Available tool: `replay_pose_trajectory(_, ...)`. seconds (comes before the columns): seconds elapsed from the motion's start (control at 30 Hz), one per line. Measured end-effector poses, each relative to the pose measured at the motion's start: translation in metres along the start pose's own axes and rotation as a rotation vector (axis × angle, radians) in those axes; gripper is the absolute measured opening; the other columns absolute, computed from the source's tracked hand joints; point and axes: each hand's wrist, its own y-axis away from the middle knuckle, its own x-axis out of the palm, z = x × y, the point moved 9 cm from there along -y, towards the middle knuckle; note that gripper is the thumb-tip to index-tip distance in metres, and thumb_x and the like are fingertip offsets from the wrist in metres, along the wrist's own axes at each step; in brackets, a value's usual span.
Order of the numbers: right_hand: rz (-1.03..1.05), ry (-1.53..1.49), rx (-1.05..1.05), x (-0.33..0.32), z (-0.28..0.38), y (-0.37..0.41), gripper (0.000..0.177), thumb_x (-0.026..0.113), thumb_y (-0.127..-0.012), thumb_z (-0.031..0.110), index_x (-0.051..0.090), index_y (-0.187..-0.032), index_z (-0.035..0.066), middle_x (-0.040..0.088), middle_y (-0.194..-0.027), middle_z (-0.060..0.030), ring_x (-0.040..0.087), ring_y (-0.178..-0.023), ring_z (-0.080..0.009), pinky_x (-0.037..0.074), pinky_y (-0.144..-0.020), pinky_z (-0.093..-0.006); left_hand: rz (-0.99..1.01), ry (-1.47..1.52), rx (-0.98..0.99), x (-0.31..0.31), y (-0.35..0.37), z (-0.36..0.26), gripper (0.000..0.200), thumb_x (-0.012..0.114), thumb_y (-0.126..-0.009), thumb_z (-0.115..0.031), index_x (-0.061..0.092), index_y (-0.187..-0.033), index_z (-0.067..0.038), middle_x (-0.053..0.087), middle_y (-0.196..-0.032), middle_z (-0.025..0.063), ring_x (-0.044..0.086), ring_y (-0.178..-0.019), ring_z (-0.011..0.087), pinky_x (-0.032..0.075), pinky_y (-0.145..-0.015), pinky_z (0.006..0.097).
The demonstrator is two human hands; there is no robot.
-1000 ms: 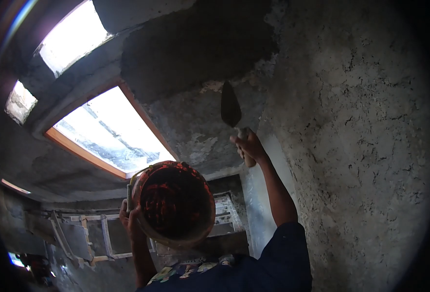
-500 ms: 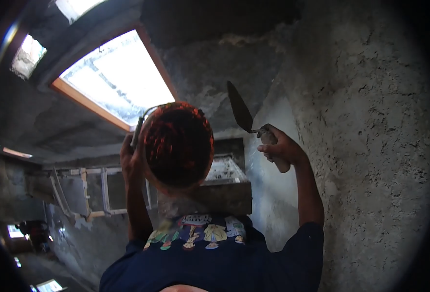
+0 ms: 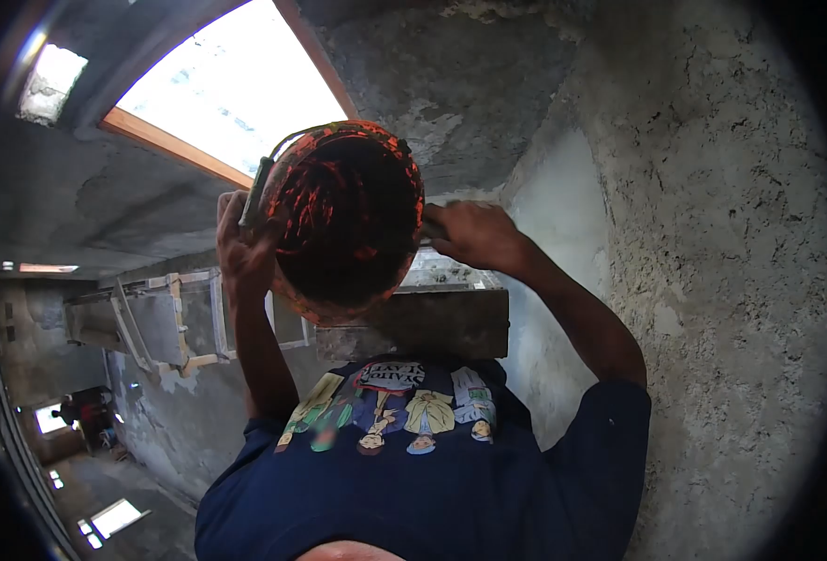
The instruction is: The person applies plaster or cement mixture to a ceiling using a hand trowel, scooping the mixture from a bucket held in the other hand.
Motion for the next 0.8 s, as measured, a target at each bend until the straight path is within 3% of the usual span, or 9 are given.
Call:
replay_pose_trajectory(0.17,-0.169,0.246,0.068,0.016,0.012,-0.03,0.03,0.057,-0.086,0.019,0.053,-0.113,0.007,0.059,-0.092,-0.0225,0.063,-0.09,-0.0379,0.05,-0.076,-0.0494,0.057,0.263,-0.147,0.002,0.006,0.007,0.015,0.067,-0.077,-0.002,0.055,-0.085,-0.004,0.054,-0.077,-0.0021,0.047,-0.072,0.0066,0.039,-0.067,0.021)
replay_pose_trajectory(0.3,-0.015,0.267,0.056,0.034,0.032,-0.036,0.017,0.052,-0.083,0.014,0.057,-0.097,0.004,0.059,-0.089,-0.0183,0.063,-0.086,-0.0342,0.05,-0.076,-0.0444,0.102,0.322,-0.191,0.005,0.009,0.02,0.017,0.068,-0.076,0.0,0.053,-0.081,-0.006,0.049,-0.074,-0.0053,0.042,-0.069,0.0048,0.037,-0.063,0.0197)
replay_pose_trajectory(0.37,-0.141,0.193,-0.13,0.047,0.038,-0.038,0.016,0.052,-0.083,0.015,0.058,-0.093,0.004,0.061,-0.089,-0.0159,0.063,-0.087,-0.033,0.051,-0.076,-0.0414,0.103,0.32,-0.181,0.006,0.011,0.022,0.017,0.068,-0.076,0.0,0.053,-0.08,-0.007,0.048,-0.074,-0.0058,0.041,-0.069,0.004,0.036,-0.062,0.0192)
replay_pose_trajectory(0.5,-0.281,-0.008,-0.346,0.054,0.028,-0.029,0.022,0.051,-0.088,0.02,0.06,-0.099,0.003,0.062,-0.09,-0.0168,0.063,-0.086,-0.0322,0.05,-0.074,-0.0408,0.086,0.364,-0.233,0.004,0.013,0.025,0.018,0.067,-0.075,0.0,0.051,-0.078,-0.008,0.047,-0.072,-0.0068,0.039,-0.068,0.0027,0.033,-0.06,0.0181)
replay_pose_trajectory(0.57,0.059,-0.208,-0.205,0.093,0.001,-0.052,0.029,0.05,-0.093,0.027,0.059,-0.105,0.003,0.062,-0.091,-0.0185,0.062,-0.082,-0.0335,0.05,-0.073,-0.0404,0.088,0.349,-0.22,0.002,0.016,0.026,0.018,0.066,-0.074,0.0,0.05,-0.077,-0.007,0.046,-0.072,-0.0058,0.039,-0.067,0.004,0.034,-0.06,0.0193)
replay_pose_trajectory(0.63,-0.109,-0.262,-0.336,0.075,0.012,-0.043,0.036,0.049,-0.095,0.034,0.057,-0.114,0.005,0.063,-0.094,-0.0176,0.062,-0.073,-0.0298,0.051,-0.066,-0.0395,0.085,0.339,-0.207,0.002,0.017,0.027,0.017,0.066,-0.073,0.0,0.05,-0.076,-0.006,0.045,-0.072,-0.0047,0.039,-0.067,0.0053,0.034,-0.061,0.0206)
replay_pose_trajectory(0.7,0.19,-0.505,0.06,0.094,-0.009,-0.04,0.04,0.049,-0.094,0.036,0.056,-0.12,0.007,0.063,-0.092,-0.0141,0.062,-0.065,-0.0239,0.052,-0.059,-0.0376,0.086,0.363,-0.196,0.003,0.017,0.027,0.018,0.066,-0.072,0.001,0.049,-0.076,-0.006,0.043,-0.071,-0.0051,0.037,-0.067,0.0052,0.033,-0.06,0.0202)
replay_pose_trajectory(0.73,0.191,-0.508,0.062,0.079,0.001,-0.036,0.04,0.049,-0.094,0.036,0.056,-0.12,0.007,0.063,-0.092,-0.0141,0.062,-0.065,-0.0239,0.052,-0.059,-0.0376,0.089,0.362,-0.198,0.004,0.017,0.025,0.018,0.066,-0.072,0.001,0.049,-0.076,-0.006,0.043,-0.071,-0.0051,0.037,-0.067,0.0052,0.033,-0.06,0.0202)
replay_pose_trajectory(0.8,0.331,-0.543,0.28,0.072,0.005,-0.022,0.04,0.051,-0.095,0.034,0.055,-0.124,0.006,0.065,-0.098,-0.0139,0.062,-0.075,-0.0215,0.052,-0.07,-0.036,0.098,0.392,-0.192,0.006,0.016,0.019,0.019,0.066,-0.071,0.001,0.049,-0.075,-0.007,0.043,-0.071,-0.0056,0.037,-0.067,0.005,0.033,-0.06,0.0203)
